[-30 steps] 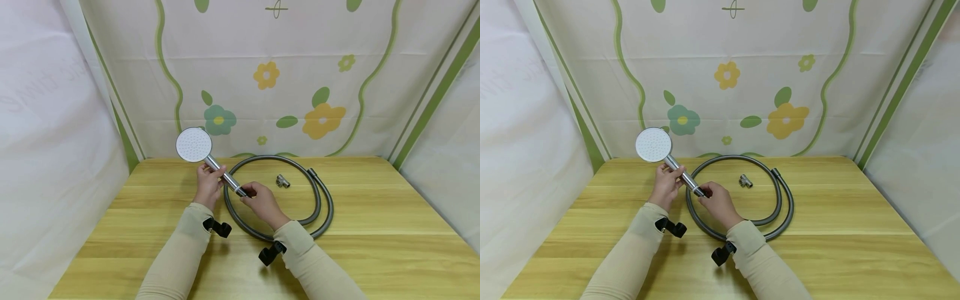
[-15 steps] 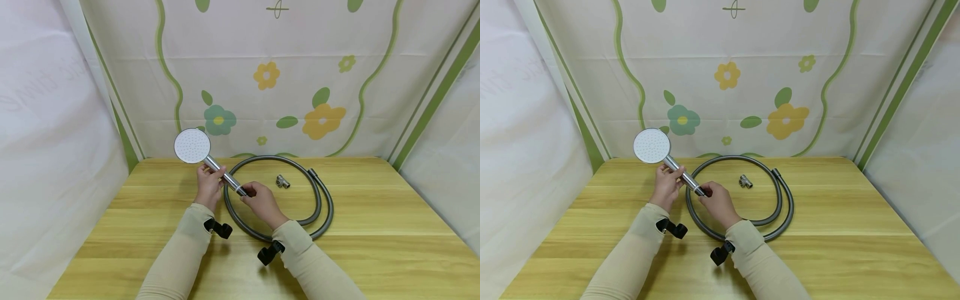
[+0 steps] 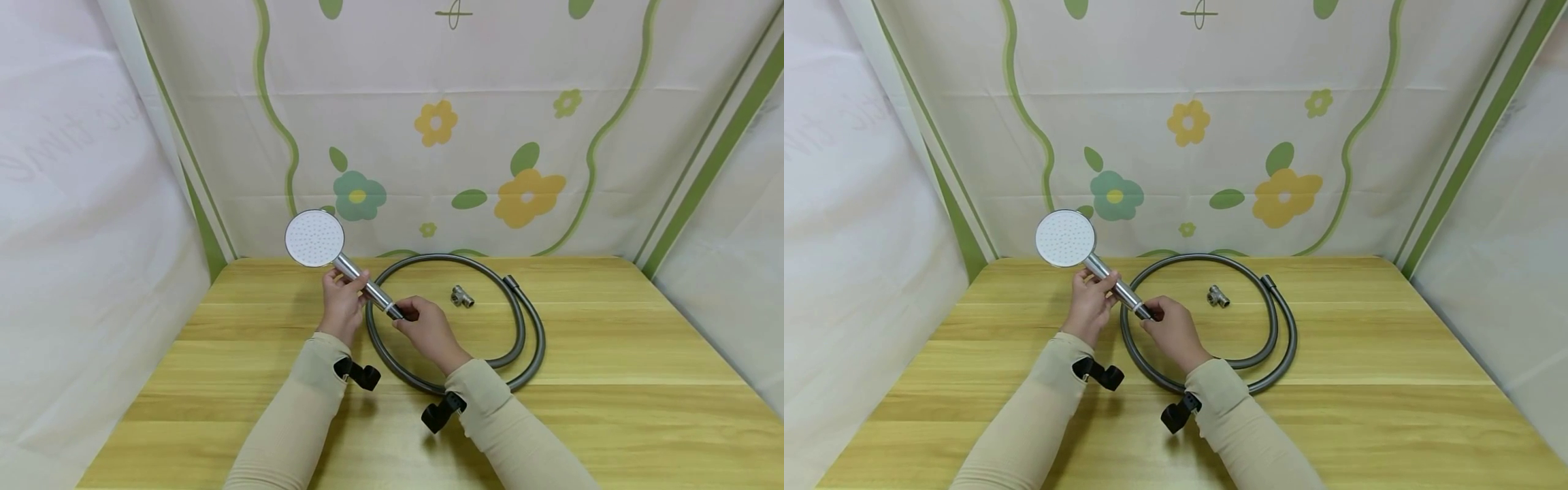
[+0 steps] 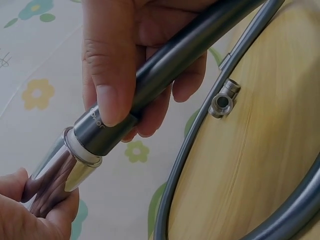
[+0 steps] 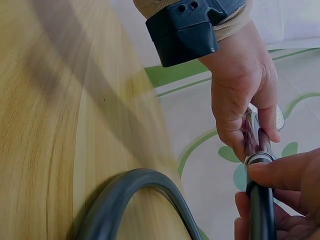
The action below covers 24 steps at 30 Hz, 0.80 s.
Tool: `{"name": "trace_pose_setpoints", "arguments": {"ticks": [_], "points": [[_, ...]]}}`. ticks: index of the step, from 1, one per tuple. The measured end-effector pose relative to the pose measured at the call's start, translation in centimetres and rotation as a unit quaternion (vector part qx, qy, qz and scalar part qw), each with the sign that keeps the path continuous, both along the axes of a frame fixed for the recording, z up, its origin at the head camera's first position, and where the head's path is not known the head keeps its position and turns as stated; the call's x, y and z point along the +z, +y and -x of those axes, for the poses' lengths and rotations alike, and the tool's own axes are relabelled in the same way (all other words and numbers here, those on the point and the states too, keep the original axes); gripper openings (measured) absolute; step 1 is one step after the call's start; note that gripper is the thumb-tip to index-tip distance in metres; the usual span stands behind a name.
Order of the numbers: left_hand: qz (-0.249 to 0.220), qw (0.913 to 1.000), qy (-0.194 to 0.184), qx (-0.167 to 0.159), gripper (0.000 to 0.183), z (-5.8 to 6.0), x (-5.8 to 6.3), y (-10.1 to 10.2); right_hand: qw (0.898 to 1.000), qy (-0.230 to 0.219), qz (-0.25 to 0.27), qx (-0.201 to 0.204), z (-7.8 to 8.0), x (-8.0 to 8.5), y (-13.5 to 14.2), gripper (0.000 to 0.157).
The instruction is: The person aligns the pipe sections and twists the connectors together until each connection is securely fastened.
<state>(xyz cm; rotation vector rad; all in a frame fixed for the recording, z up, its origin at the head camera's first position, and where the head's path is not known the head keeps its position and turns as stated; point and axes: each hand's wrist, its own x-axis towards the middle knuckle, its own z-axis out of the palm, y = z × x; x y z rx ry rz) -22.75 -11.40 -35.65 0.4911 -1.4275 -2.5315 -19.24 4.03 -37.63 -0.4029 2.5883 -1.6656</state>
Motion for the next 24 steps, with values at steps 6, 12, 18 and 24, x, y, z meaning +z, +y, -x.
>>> {"name": "trace_pose_setpoints", "arguments": {"ticks": [6,12,18,24], "points": [[0.008,1.0000,0.001,-0.002,0.057,-0.03,0.07,0.11,1.000,0.002,-0.006,0.003,0.11,-0.01,0.12,0.023],[0.004,1.0000,0.003,0.000,0.057,0.00,0.02,0.10,1.000,0.007,-0.011,0.008,0.17,0.05,0.16,0.023],[0.005,1.0000,0.001,0.001,0.057,0.09,-0.07,0.07,1.000,0.005,-0.019,0.015,0.08,0.20,0.30,0.024],[0.009,0.9999,0.005,0.000,0.056,0.04,-0.22,-0.03,0.999,0.010,-0.026,0.018,-0.06,0.10,0.30,0.024]]}}
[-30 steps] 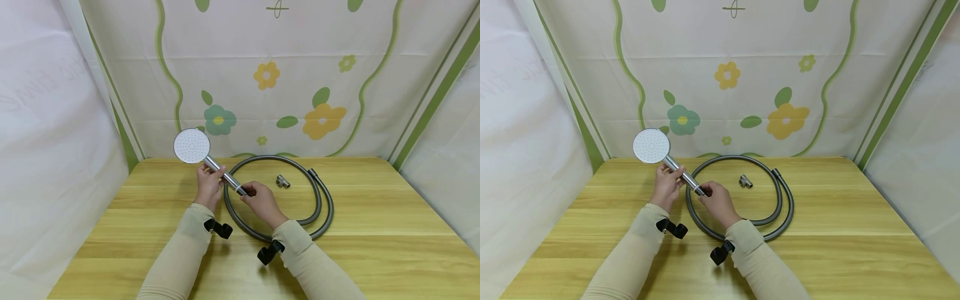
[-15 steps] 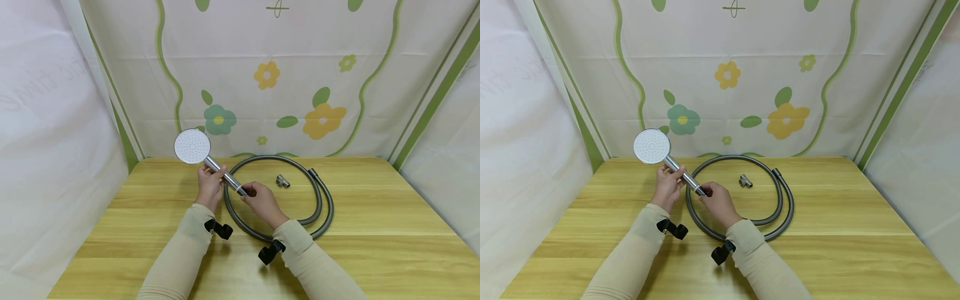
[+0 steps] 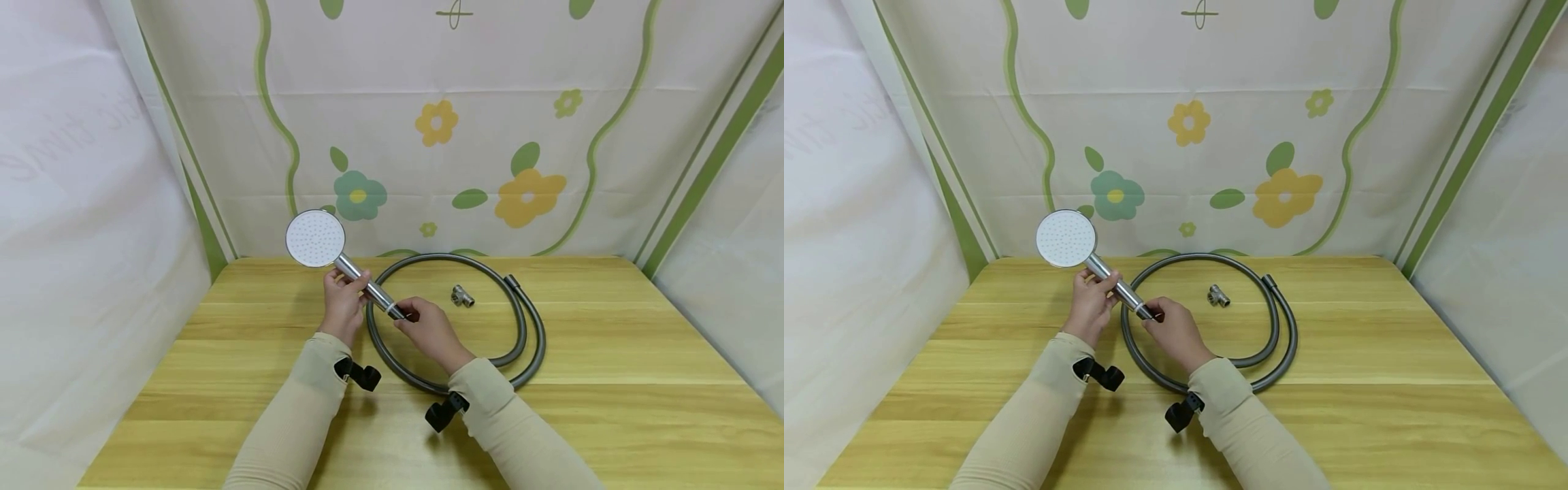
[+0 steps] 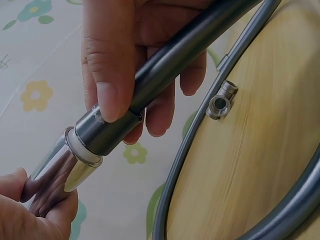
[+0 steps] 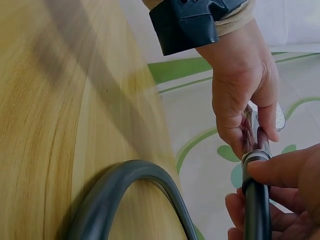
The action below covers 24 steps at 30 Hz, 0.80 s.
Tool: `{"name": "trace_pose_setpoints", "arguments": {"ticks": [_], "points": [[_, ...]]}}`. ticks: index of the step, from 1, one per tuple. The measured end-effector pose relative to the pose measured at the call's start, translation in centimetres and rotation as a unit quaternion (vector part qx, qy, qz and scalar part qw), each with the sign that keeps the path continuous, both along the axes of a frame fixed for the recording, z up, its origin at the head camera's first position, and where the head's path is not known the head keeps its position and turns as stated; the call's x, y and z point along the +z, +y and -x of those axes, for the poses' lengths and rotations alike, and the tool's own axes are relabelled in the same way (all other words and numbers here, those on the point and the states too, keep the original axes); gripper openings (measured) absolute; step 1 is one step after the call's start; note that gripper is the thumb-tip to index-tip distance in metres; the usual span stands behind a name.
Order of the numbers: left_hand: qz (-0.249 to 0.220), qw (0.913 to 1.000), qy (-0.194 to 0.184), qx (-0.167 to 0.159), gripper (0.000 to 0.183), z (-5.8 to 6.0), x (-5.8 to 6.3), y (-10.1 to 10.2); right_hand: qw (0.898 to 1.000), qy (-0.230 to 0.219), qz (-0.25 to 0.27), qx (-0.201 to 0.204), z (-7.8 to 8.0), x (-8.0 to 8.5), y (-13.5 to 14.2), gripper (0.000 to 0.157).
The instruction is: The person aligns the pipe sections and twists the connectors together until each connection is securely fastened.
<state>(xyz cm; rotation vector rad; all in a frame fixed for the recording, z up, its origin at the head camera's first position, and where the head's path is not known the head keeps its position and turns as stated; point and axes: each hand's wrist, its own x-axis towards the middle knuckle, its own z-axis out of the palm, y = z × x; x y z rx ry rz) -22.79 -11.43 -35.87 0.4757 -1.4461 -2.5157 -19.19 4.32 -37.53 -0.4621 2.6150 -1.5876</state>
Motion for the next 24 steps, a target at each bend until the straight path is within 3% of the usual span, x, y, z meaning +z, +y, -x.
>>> {"name": "trace_pose_setpoints", "arguments": {"ticks": [11,24], "points": [[0.001,1.0000,0.002,0.002,0.057,-0.03,-0.18,0.00,1.000,0.001,-0.019,0.006,-0.10,-0.01,-0.08,0.024],[-0.003,0.9999,0.002,0.009,0.058,-0.08,-0.01,0.22,1.000,-0.018,-0.003,0.005,0.07,-0.10,0.08,0.024]]}}
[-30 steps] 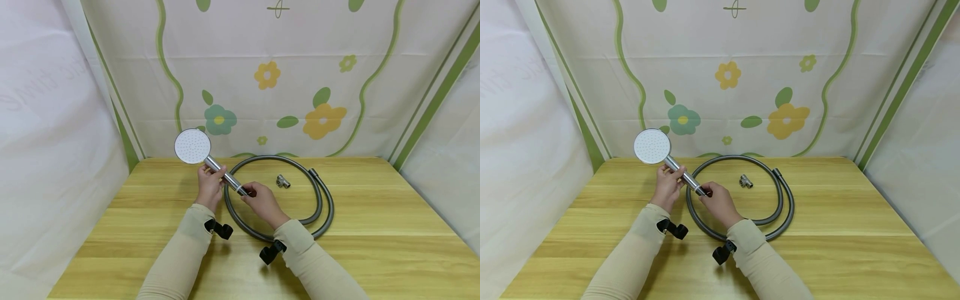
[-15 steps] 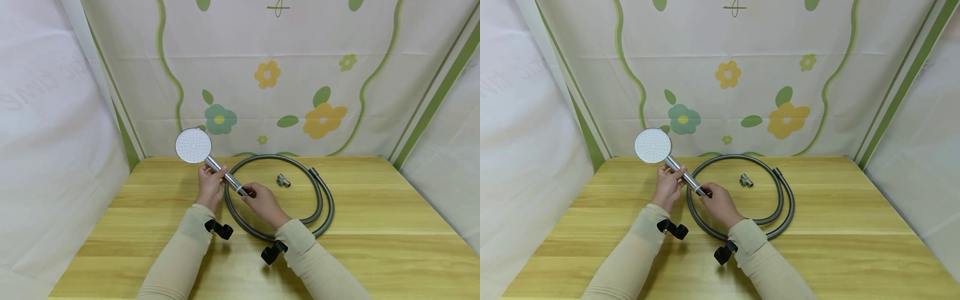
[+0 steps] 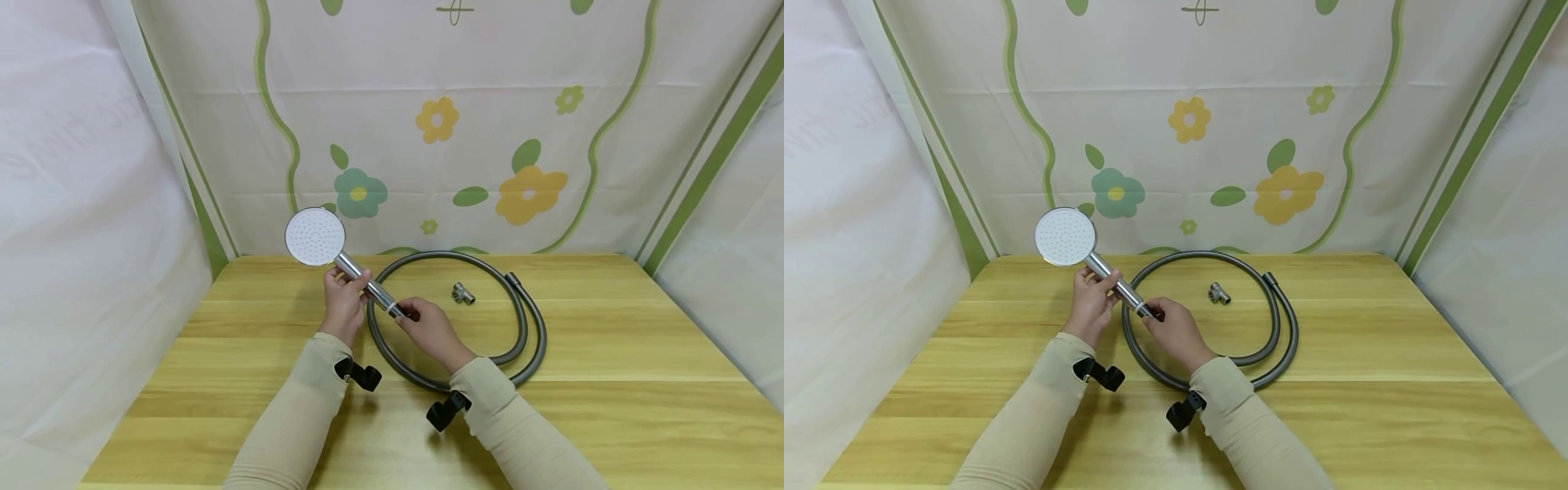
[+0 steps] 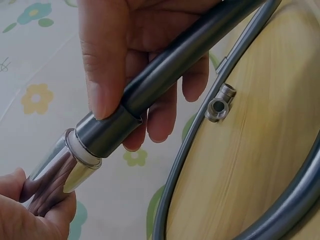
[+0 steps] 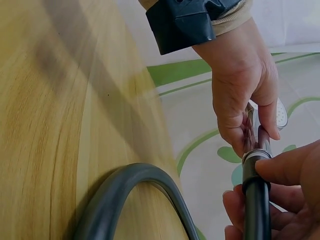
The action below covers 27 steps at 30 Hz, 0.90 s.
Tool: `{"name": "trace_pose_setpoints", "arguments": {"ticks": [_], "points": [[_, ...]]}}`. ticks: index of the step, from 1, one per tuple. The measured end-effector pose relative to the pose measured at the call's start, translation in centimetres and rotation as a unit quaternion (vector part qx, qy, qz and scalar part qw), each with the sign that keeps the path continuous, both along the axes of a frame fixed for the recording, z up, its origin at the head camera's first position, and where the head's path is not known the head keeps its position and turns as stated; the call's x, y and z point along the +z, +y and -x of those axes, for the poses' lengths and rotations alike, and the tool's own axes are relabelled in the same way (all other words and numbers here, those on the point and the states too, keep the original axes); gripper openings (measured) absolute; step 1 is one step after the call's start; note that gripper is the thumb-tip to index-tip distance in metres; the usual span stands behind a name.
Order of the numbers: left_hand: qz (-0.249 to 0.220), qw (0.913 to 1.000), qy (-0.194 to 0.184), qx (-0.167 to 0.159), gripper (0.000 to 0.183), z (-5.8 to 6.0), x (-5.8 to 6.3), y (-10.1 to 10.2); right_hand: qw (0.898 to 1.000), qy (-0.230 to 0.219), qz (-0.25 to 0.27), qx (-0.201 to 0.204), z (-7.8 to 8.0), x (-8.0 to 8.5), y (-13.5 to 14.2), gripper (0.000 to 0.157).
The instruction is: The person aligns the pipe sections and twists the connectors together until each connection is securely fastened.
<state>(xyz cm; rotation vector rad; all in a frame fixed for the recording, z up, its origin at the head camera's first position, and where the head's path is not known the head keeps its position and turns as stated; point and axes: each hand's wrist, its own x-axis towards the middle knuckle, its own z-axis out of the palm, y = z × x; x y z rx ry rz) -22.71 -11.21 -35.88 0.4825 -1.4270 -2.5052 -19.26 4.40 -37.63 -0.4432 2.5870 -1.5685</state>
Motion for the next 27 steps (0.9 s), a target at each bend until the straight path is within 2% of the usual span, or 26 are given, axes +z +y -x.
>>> {"name": "trace_pose_setpoints", "arguments": {"ticks": [19,27], "points": [[0.005,1.0000,-0.001,0.000,0.058,-0.27,0.18,-0.03,1.000,0.006,-0.017,0.006,-0.11,0.45,-0.01,0.022],[0.003,1.0000,-0.002,0.000,0.058,-0.23,0.29,-0.02,1.000,0.016,-0.015,0.001,-0.26,0.56,0.09,0.033]]}}
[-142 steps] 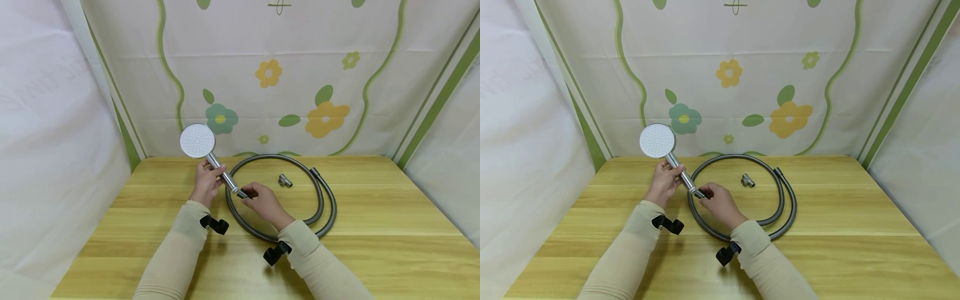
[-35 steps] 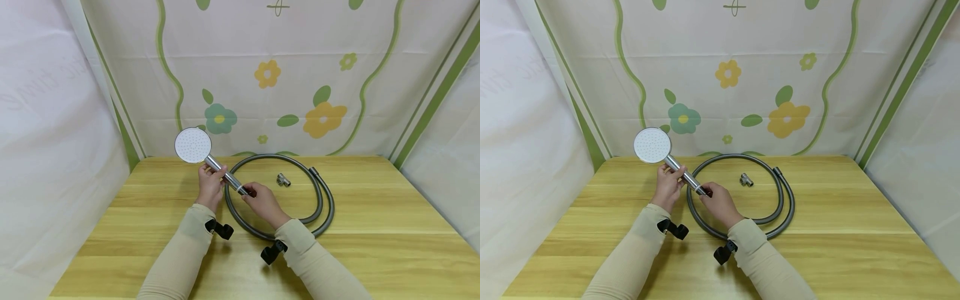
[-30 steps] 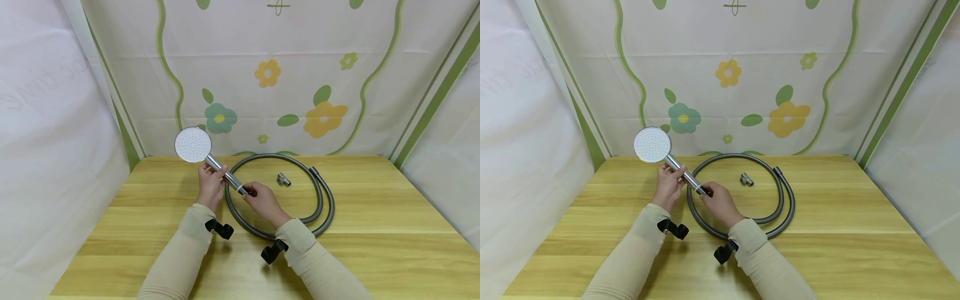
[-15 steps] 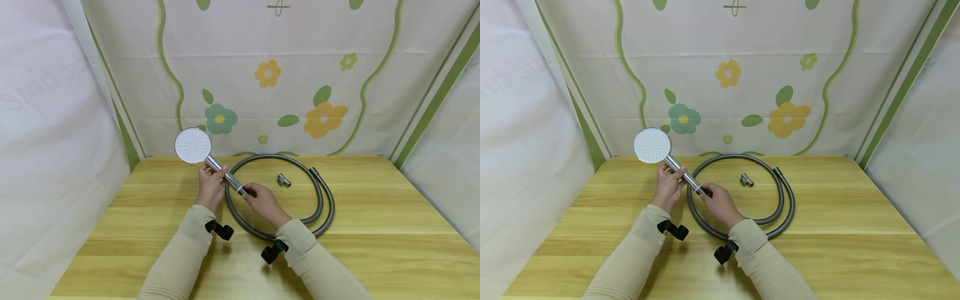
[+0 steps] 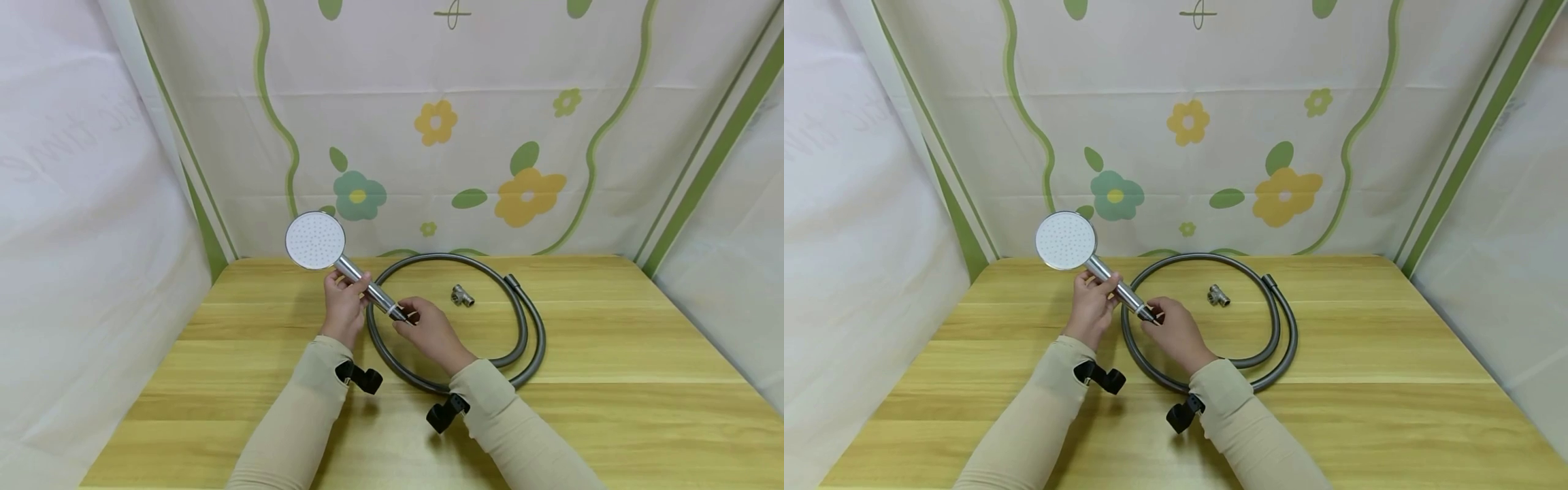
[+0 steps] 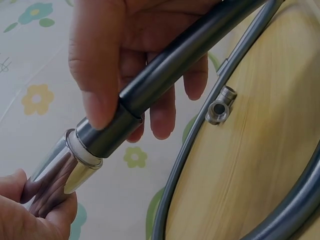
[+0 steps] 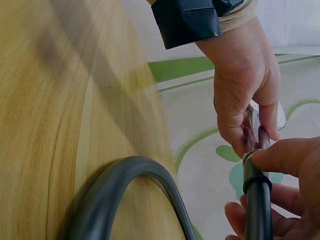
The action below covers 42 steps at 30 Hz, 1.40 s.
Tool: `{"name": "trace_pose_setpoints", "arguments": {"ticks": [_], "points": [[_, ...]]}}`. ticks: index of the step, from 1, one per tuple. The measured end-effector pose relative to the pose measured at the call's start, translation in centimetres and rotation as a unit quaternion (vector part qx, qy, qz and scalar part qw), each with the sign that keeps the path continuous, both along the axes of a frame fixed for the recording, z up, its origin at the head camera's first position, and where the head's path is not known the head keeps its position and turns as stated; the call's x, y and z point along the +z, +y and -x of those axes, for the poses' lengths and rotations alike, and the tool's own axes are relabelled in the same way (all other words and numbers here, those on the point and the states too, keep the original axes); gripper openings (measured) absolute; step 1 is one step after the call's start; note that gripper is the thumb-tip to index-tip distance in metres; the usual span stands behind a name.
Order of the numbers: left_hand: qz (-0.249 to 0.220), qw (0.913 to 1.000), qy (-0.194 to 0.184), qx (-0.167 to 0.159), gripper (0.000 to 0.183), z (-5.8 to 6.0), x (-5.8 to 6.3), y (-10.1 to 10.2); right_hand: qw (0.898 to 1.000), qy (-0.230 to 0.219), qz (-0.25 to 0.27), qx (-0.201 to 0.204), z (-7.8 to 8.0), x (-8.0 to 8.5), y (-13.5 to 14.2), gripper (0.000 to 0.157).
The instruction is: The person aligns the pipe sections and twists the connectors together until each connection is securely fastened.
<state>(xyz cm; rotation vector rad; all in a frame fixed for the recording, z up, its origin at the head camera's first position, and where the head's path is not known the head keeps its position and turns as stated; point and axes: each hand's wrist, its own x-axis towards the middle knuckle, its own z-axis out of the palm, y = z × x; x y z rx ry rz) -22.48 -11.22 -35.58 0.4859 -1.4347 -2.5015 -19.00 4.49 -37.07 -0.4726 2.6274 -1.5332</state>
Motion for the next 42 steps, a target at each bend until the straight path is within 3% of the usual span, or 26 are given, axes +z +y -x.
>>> {"name": "trace_pose_setpoints", "arguments": {"ticks": [20,42], "points": [[-0.012,0.9999,-0.001,0.003,0.058,0.10,0.13,0.33,0.997,0.052,-0.039,-0.039,-0.23,-0.14,0.01,0.025],[-0.007,0.9999,0.010,0.006,0.058,-0.06,0.07,0.55,0.996,0.065,-0.058,-0.029,-0.21,-0.16,0.39,0.020]]}}
